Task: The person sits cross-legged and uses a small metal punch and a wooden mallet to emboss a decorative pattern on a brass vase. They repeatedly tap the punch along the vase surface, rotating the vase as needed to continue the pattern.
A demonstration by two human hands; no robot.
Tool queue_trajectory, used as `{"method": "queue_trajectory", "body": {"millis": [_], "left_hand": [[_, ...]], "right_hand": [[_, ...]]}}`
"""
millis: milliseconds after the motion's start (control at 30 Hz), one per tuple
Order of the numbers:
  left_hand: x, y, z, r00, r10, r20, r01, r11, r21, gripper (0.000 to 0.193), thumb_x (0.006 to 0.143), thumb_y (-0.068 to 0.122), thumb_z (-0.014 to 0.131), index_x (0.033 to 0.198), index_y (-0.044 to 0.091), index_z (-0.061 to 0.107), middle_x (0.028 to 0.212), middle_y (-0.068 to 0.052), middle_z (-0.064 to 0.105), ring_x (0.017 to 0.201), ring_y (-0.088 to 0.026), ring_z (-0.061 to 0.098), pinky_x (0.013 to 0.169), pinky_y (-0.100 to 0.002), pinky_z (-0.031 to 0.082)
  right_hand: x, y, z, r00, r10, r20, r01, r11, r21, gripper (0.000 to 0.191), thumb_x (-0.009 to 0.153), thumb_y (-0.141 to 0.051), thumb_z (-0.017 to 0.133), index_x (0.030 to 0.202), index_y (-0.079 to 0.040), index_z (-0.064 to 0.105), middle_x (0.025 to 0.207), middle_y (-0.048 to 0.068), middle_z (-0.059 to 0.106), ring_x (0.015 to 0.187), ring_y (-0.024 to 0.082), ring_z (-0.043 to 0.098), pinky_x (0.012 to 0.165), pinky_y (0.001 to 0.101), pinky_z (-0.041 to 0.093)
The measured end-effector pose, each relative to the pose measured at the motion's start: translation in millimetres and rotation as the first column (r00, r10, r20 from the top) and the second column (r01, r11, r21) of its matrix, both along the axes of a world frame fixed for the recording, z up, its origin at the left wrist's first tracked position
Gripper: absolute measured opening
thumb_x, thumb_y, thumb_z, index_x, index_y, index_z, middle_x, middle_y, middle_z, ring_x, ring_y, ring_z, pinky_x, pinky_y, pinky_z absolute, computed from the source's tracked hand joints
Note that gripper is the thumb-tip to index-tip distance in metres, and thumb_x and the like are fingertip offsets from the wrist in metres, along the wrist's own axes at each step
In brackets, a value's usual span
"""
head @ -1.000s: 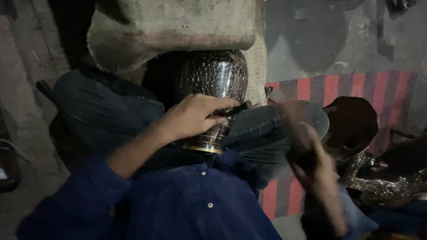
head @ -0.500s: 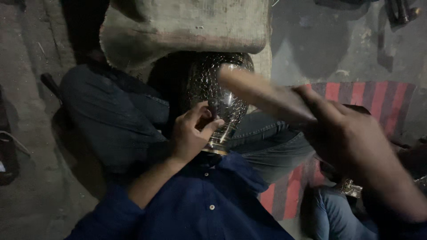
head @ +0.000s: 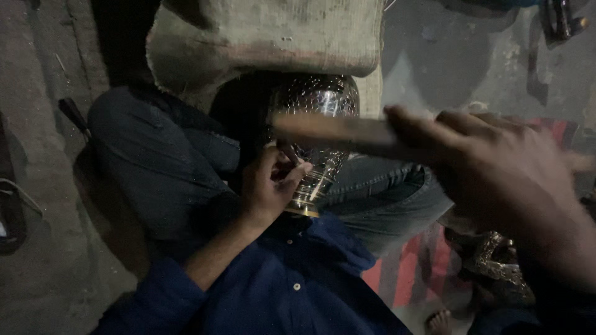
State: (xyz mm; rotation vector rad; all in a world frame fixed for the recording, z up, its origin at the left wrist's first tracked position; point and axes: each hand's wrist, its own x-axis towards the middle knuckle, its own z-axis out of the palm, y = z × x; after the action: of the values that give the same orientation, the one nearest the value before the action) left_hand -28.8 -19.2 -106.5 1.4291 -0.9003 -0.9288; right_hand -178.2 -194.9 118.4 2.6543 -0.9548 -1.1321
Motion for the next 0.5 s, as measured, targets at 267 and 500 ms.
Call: {"method": "queue_trajectory", "body": {"millis": [267,500], "left_hand": [[19,-19,11,0.965,-0.249,0.082,0.241,0.966,0.096,0.036,0.090,0.024,0.078,0.120,0.008,0.065,0.097,-0.008,0.078,0.085,-0.022,0.078,0.074,-0.036,0.062],[55,-55,19,0.773,-0.609,0.177,0.610,0.791,0.054,0.046,0.086,0.026,0.079,0.129,0.013,0.067,0.111,-0.013,0.076,0.093,-0.026,0.077,0.084,-0.040,0.060]], "right_hand": [[-32,-3,-15,0.922,-0.367,0.127,0.352,0.927,0.127,0.070,0.100,-0.022,0.063,0.162,-0.037,0.036,0.098,0.009,0.075,0.067,0.018,0.076,0.052,0.0279,0.056],[-85,33,-54,0.795,-0.598,0.099,0.588,0.801,0.116,0.076,0.095,-0.028,0.069,0.158,-0.047,0.030,0.107,0.009,0.073,0.062,0.022,0.072,0.047,0.0362,0.060]]}}
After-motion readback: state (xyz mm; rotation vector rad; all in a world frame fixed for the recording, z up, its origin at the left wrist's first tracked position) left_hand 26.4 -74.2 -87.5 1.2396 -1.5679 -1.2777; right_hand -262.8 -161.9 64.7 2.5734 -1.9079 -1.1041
